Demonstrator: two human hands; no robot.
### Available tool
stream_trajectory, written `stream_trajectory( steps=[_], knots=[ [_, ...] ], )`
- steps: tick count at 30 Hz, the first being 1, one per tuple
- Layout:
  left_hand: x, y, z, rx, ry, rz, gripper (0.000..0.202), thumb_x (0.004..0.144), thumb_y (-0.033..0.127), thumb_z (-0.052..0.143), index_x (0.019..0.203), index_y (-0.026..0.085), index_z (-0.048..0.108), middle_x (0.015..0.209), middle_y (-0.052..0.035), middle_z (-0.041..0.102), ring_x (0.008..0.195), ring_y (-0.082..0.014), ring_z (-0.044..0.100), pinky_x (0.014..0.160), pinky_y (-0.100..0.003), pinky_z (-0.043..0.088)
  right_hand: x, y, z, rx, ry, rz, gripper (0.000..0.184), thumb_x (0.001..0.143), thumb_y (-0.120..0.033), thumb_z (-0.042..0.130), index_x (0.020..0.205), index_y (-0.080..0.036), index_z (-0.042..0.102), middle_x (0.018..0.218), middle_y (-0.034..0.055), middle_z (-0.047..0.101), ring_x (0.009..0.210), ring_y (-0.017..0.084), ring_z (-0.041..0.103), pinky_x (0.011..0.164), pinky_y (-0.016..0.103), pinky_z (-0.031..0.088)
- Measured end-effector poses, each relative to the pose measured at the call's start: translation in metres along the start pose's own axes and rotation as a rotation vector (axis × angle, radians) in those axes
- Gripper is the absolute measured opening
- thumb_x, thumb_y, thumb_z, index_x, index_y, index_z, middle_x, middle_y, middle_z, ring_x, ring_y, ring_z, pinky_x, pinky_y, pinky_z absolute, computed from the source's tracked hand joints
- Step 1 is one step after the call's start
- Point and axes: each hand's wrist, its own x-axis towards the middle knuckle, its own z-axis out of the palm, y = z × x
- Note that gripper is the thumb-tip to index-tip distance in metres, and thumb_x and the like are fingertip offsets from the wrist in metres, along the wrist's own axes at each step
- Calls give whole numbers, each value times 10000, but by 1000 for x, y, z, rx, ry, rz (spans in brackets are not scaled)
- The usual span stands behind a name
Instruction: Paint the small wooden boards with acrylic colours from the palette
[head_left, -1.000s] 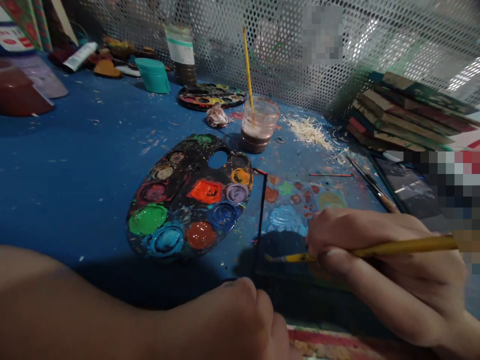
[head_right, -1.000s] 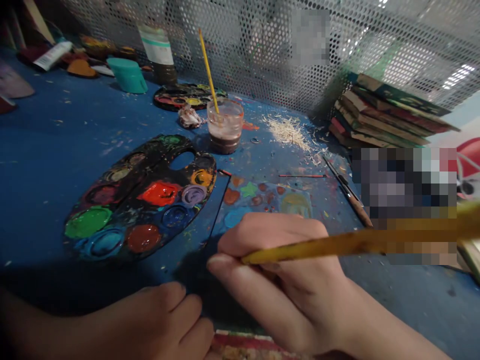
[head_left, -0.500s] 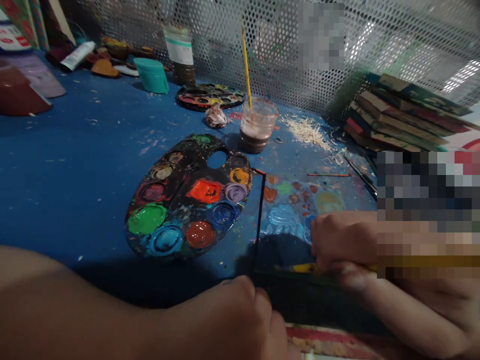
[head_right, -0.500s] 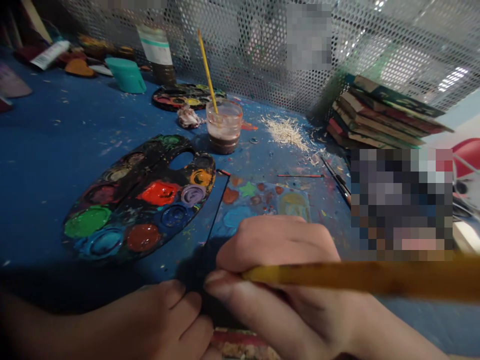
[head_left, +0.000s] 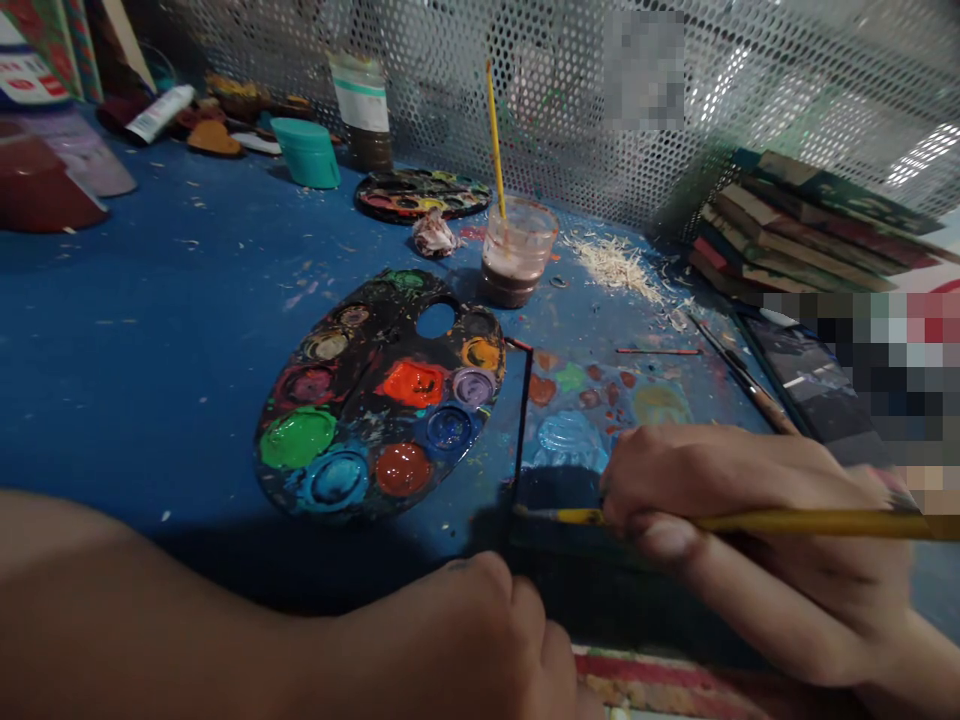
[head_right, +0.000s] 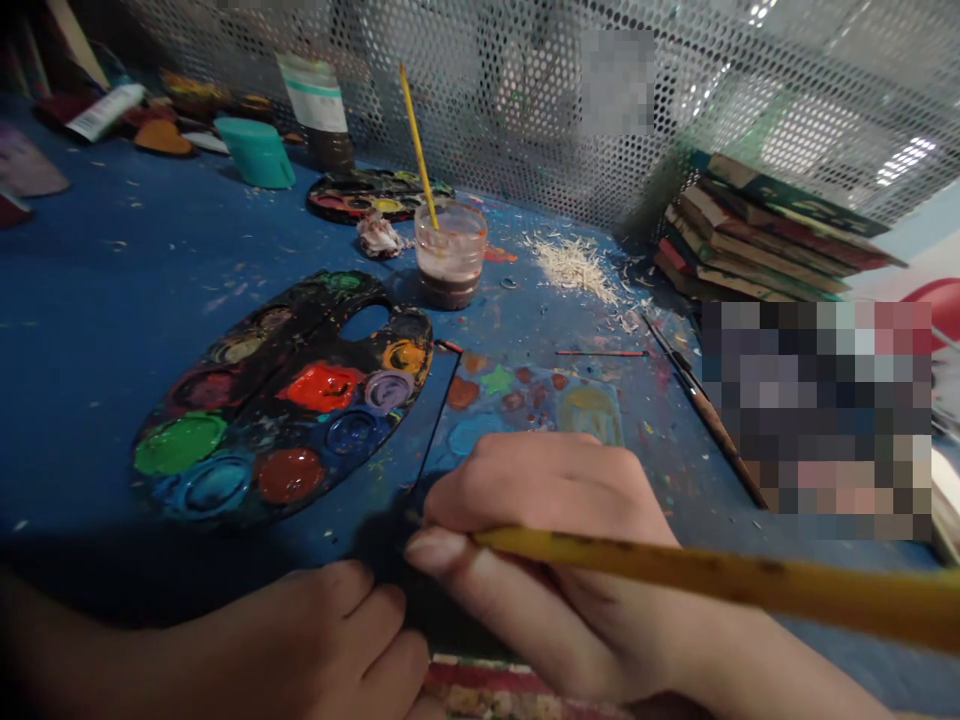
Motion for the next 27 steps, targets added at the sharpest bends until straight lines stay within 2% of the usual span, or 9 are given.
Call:
stream_trajectory(
  steps=[5,14,16,27],
  knots=[
    [1,-2,-1,57,5,-16,369,761,497,708,707,245,445,561,56,493,464,-172,368,418,-342,278,-3,1,1,-34,8,52,135,932,-184,495,806,-181,544,618,-21,610,555,71,581,527,168,478],
    [3,-4,-4,19,8,-11,381,738,462,734,694,243,425,546,55,486,459,-172,349,418,-337,259,-1,3,2,-46,55,77,130,922,-166,500,802,-189,544,624,-29,589,543,68,561,525,178,472],
    [2,-5,-5,8,0,24,362,732,446,737,710,242,439,560,54,493,462,-171,351,418,-335,249,-1,3,2,-64,75,84,122,915,-158,506,807,-192,551,634,-25,603,543,73,568,527,185,475],
    [4,-9,-9,33,-7,44,311,819,420,666,709,232,444,557,48,468,455,-165,344,414,-344,193,-2,2,2,-59,96,81,125,899,-135,508,800,-186,564,634,-33,603,547,69,579,535,177,482]
  ],
)
